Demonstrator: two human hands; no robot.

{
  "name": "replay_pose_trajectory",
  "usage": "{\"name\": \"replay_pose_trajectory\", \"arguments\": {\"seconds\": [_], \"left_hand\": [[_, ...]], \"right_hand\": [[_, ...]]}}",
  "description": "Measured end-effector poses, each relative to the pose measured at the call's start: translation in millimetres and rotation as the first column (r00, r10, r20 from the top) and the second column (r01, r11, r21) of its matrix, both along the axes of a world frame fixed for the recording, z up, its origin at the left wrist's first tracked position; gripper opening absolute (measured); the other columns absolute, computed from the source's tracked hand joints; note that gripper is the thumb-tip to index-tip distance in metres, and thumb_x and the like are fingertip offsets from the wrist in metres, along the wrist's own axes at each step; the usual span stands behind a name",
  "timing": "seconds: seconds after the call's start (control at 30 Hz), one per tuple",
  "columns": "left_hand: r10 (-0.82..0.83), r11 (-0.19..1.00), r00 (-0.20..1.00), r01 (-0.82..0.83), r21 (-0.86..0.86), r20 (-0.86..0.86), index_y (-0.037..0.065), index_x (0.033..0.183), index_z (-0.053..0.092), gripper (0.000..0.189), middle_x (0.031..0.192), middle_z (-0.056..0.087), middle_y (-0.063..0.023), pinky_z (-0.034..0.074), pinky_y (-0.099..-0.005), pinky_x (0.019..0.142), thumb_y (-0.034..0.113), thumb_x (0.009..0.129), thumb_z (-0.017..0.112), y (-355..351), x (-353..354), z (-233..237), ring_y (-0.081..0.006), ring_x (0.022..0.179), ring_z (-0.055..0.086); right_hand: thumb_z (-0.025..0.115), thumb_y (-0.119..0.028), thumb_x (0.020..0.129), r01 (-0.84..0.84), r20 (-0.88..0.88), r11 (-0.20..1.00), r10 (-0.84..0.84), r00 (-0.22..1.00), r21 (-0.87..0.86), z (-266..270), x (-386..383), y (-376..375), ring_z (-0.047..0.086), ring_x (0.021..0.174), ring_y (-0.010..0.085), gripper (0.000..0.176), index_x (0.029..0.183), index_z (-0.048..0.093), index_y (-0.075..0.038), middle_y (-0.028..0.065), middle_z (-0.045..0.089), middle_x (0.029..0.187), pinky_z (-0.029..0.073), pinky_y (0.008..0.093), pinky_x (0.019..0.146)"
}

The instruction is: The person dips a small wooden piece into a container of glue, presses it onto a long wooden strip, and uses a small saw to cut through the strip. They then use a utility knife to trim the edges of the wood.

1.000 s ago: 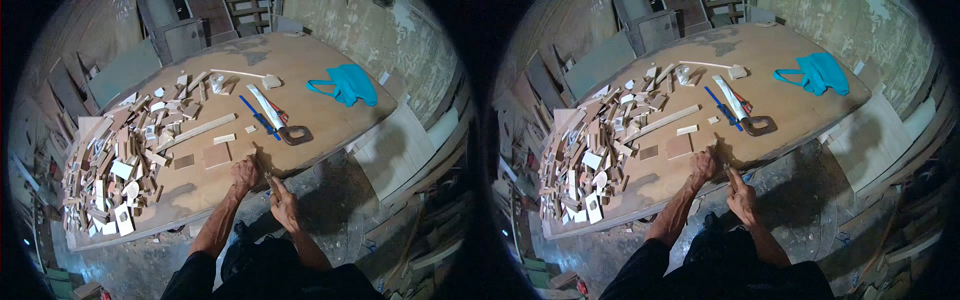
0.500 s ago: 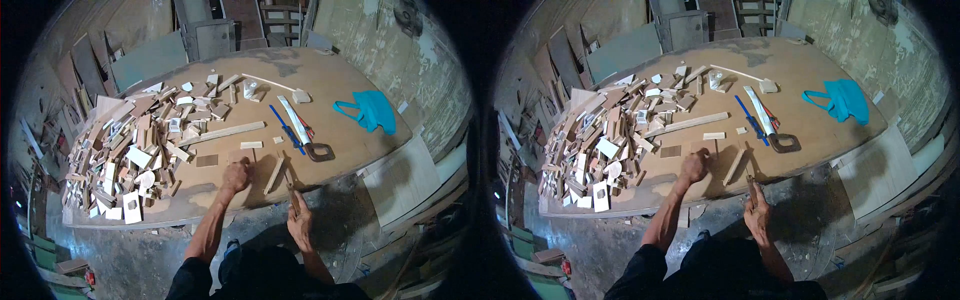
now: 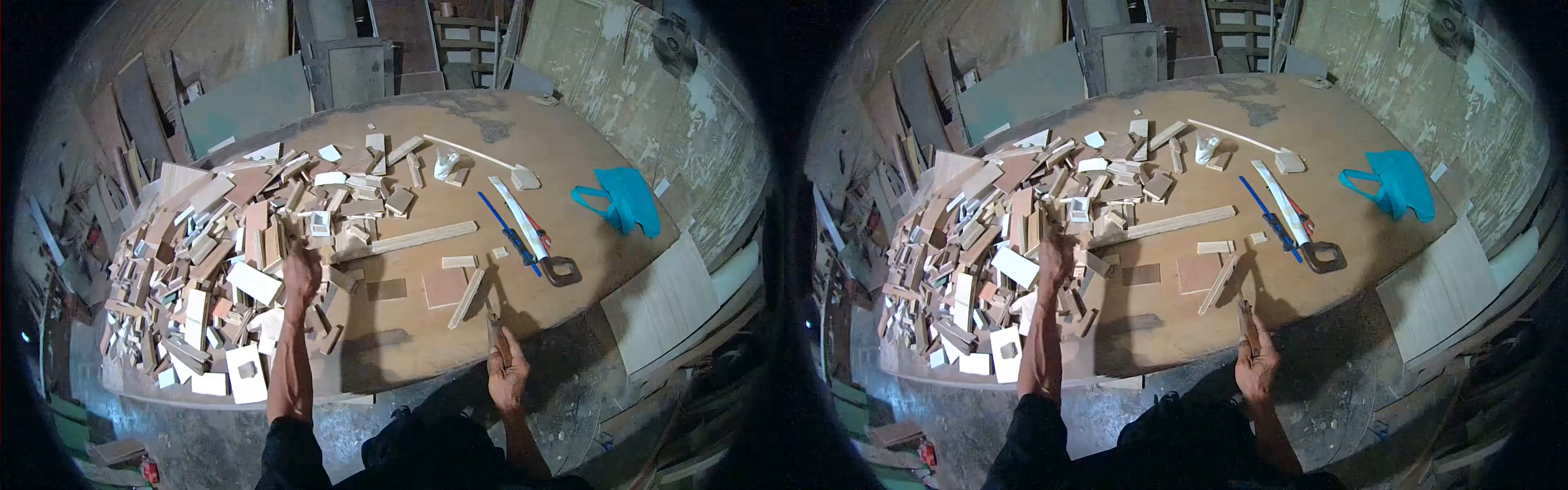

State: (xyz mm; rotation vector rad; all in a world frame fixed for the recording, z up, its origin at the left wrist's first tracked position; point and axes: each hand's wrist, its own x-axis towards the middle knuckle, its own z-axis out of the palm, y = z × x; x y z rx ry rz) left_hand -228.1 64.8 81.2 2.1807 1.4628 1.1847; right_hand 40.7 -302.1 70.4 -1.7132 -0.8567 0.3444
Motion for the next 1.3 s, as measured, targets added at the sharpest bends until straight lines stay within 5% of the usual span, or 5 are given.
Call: {"name": "replay_pose_trajectory", "arguments": {"seconds": [0.17,0.33,0.67,1.0,1.3], "left_hand": [[0.000,1.000,1.000,0.000,-0.018,-0.029,0.000,0.105,0.057,0.028,0.082,0.065,-0.0256,0.051,-0.0525,0.067,0.016,0.083,0.059,64,-32,11,-0.0459,0.078,0.064],[-0.060,0.974,0.907,-0.037,-0.222,-0.416,0.000,0.113,0.056,0.035,0.087,0.067,-0.0254,0.055,-0.0506,0.074,0.016,0.082,0.060,81,-28,18,-0.0440,0.085,0.066],[-0.096,0.995,0.763,0.089,-0.043,-0.639,0.000,0.120,0.054,0.041,0.095,0.066,-0.0222,0.057,-0.0445,0.074,0.013,0.081,0.063,113,-75,-8,-0.0394,0.084,0.067],[0.074,0.992,0.768,-0.123,-0.032,-0.636,0.006,0.114,0.057,0.037,0.082,0.069,-0.0206,0.054,-0.0506,0.070,0.023,0.081,0.065,132,-65,13,-0.0422,0.078,0.067],[-0.151,0.984,0.955,0.169,0.053,-0.254,-0.006,0.116,0.053,0.044,0.086,0.068,-0.0287,0.053,-0.0499,0.074,0.028,0.089,0.060,216,71,-6,-0.0432,0.087,0.068]], "right_hand": [[0.056,0.000,0.092,0.009,-0.293,0.990,0.032,0.956,0.138,-31,-20,17,0.061,0.111,0.0174,0.042,0.134,0.052,0.005,0.0148,0.064,0.125,0.047,0.0296,0.094],[0.056,-0.001,0.093,0.032,0.036,0.994,-0.036,0.999,0.108,-8,-51,36,0.060,0.095,0.0117,0.041,0.133,0.052,0.007,0.0082,0.067,0.109,0.049,0.0261,0.082],[0.059,-0.005,0.092,0.093,0.116,0.988,-0.108,0.987,0.123,11,-67,51,0.066,0.099,0.0191,0.036,0.126,0.058,0.007,0.0157,0.069,0.112,0.051,0.0314,0.088],[0.060,-0.005,0.090,0.143,-0.074,0.987,-0.138,0.988,0.073,-4,-65,51,0.062,0.111,0.0200,0.039,0.127,0.057,0.008,0.0152,0.065,0.120,0.047,0.0328,0.097],[0.057,-0.014,0.093,0.095,0.024,0.994,-0.094,0.995,-0.046,26,-48,62,0.065,0.101,0.0213,0.042,0.131,0.056,0.003,0.0179,0.068,0.114,0.050,0.0345,0.091]]}}
